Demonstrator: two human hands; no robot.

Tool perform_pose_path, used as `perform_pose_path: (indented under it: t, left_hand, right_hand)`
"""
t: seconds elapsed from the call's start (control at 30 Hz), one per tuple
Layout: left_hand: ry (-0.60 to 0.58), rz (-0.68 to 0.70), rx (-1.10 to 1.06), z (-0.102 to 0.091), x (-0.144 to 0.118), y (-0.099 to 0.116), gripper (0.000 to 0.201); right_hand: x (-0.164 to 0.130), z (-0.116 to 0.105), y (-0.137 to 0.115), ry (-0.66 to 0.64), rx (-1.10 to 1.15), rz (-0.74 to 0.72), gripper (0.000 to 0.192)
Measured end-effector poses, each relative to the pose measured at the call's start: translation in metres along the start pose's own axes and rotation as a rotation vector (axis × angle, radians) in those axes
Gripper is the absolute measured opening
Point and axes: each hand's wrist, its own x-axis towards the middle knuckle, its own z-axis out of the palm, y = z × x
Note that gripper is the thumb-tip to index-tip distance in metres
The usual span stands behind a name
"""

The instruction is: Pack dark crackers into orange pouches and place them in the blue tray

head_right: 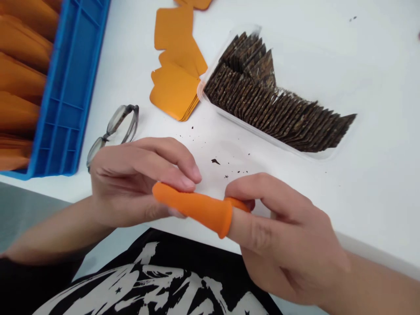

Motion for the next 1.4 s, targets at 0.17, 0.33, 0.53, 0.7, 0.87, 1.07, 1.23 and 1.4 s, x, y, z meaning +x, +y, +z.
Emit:
perform_pose_path:
  t: [0.17,0.33,0.53,0.7,0.87,1.07,1.23,1.4]
  left_hand:
    - [0.168,-0.181,0.04,0.007,0.0,-0.001,0.024]
    - [0.207,-0.257,0.079,0.012,0.004,-0.001,0.039]
    - [0.204,-0.233,0.072,0.015,-0.01,0.0,0.03]
    - [0.112,-0.094,0.147,0.008,-0.014,-0.01,0.041]
    - [0.042,0.101,0.287,0.004,-0.008,-0.013,0.039]
    - [0.006,0.129,0.252,0.004,-0.005,-0.01,0.036]
    - [-0.087,0.192,0.267,0.002,-0.001,-0.016,0.043]
    - [-0.083,0.19,0.344,0.003,-0.001,-0.014,0.032]
  right_hand:
    - [0.012,-0.003,-0.005,0.046,-0.07,0.054,0.068]
    - [0.02,-0.001,-0.007,0.078,-0.022,0.005,0.081]
    - [0.027,0.004,-0.006,0.041,0.066,-0.038,0.08]
    - [0.027,0.009,-0.002,0.046,0.035,0.012,0.063]
    - [0.025,0.011,0.002,0.033,0.055,0.034,0.056]
    - [0.027,0.007,-0.002,0.02,0.084,0.006,0.061]
    - [0.025,0.01,0.002,0.022,0.102,0.004,0.055]
    - [0.024,0.011,0.007,0.022,0.104,-0.001,0.05]
